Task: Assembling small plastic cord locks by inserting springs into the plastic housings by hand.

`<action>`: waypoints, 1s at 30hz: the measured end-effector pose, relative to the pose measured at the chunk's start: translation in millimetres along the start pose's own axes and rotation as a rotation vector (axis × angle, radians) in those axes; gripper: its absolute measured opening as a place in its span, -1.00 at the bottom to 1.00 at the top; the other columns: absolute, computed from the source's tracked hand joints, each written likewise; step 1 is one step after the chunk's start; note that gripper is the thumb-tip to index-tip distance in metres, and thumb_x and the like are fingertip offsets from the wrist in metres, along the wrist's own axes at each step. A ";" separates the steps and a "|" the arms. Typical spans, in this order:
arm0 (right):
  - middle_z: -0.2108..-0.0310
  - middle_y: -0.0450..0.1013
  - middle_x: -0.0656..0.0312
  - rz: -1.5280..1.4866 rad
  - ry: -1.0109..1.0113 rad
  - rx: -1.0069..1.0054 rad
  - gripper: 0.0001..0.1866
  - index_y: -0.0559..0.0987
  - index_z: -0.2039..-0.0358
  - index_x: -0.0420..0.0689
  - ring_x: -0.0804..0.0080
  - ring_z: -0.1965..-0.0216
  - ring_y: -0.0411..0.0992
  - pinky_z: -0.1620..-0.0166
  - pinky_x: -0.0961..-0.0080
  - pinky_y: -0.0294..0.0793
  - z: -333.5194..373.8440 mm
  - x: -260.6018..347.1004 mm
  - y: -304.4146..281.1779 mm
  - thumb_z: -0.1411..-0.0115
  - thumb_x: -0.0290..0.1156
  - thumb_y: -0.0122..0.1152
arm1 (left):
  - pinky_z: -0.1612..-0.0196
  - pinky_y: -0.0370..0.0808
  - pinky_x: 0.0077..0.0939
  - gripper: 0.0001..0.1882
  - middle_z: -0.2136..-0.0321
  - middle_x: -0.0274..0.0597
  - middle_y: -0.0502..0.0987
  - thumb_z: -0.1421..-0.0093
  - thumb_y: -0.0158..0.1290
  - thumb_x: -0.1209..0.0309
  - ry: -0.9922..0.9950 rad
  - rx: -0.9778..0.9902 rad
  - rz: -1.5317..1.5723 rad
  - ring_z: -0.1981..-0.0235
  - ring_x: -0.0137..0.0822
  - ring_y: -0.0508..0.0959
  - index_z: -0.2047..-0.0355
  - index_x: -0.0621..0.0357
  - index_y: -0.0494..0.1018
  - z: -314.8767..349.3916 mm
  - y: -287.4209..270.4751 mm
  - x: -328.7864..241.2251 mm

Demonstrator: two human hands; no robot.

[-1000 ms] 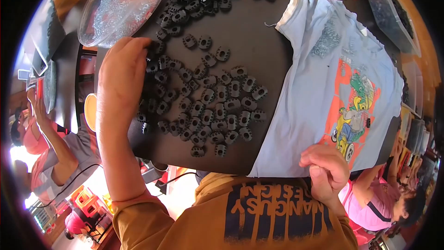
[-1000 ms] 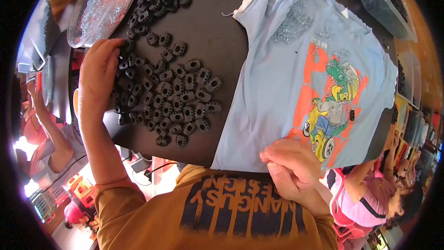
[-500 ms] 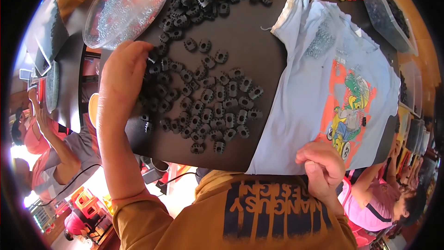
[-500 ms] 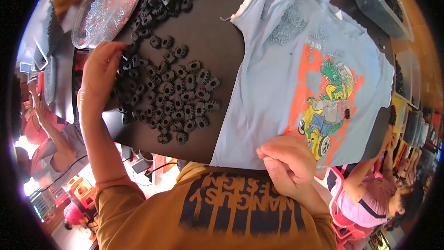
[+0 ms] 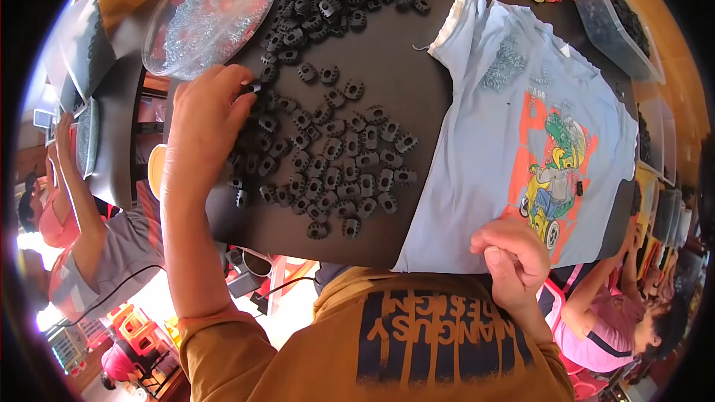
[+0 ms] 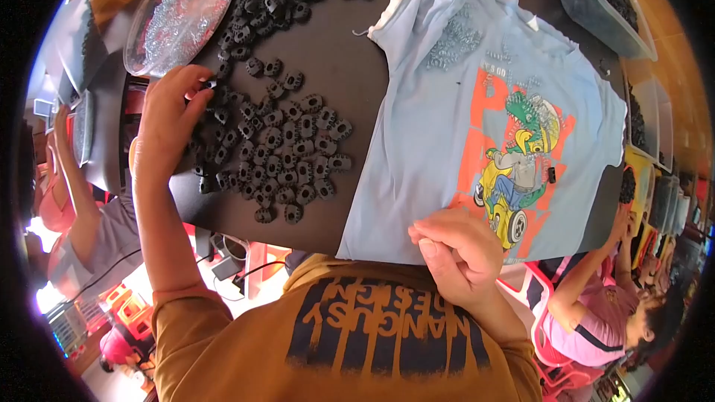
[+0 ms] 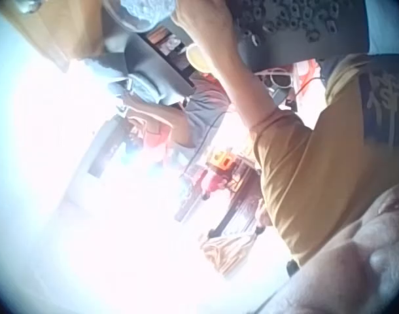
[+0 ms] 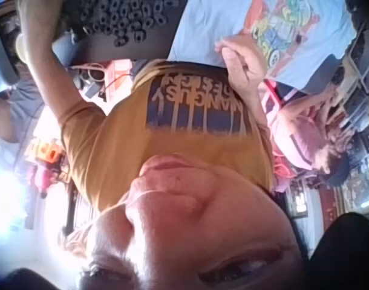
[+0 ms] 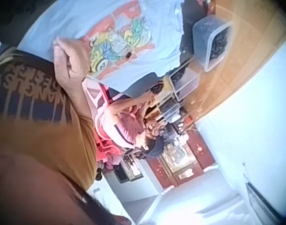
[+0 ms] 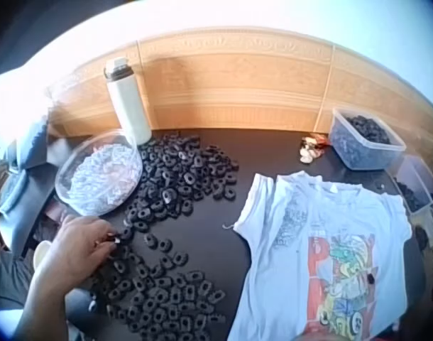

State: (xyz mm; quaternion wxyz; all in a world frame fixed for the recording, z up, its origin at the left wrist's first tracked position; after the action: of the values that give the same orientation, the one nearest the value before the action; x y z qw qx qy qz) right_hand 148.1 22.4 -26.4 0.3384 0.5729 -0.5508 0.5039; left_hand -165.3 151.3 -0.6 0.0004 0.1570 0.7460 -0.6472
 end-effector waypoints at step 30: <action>0.34 0.45 0.20 -0.414 0.141 -0.135 -0.75 0.51 0.17 -0.27 0.53 0.46 0.37 0.41 0.60 0.32 0.8 -14.9 -13.7 -0.10 -0.58 0.22 | 0.38 0.40 -0.67 -0.66 0.42 -0.27 0.45 0.01 0.14 0.70 -0.271 0.301 1.428 0.46 -0.53 0.43 0.18 0.31 0.39 63.7 65.3 -190.2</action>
State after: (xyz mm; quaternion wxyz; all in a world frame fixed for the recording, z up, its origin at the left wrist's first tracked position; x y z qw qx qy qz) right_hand 163.3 28.2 -38.5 0.5100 0.6131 -0.4288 0.4244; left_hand 17.9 52.7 -35.3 0.4918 0.5210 0.3588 -0.5982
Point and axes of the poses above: each hand's wrist, its own z-axis away from the middle knuckle, its own y-axis out of the palm, x = y × z, the point moved 9 cm from there along -z, towards the middle knuckle
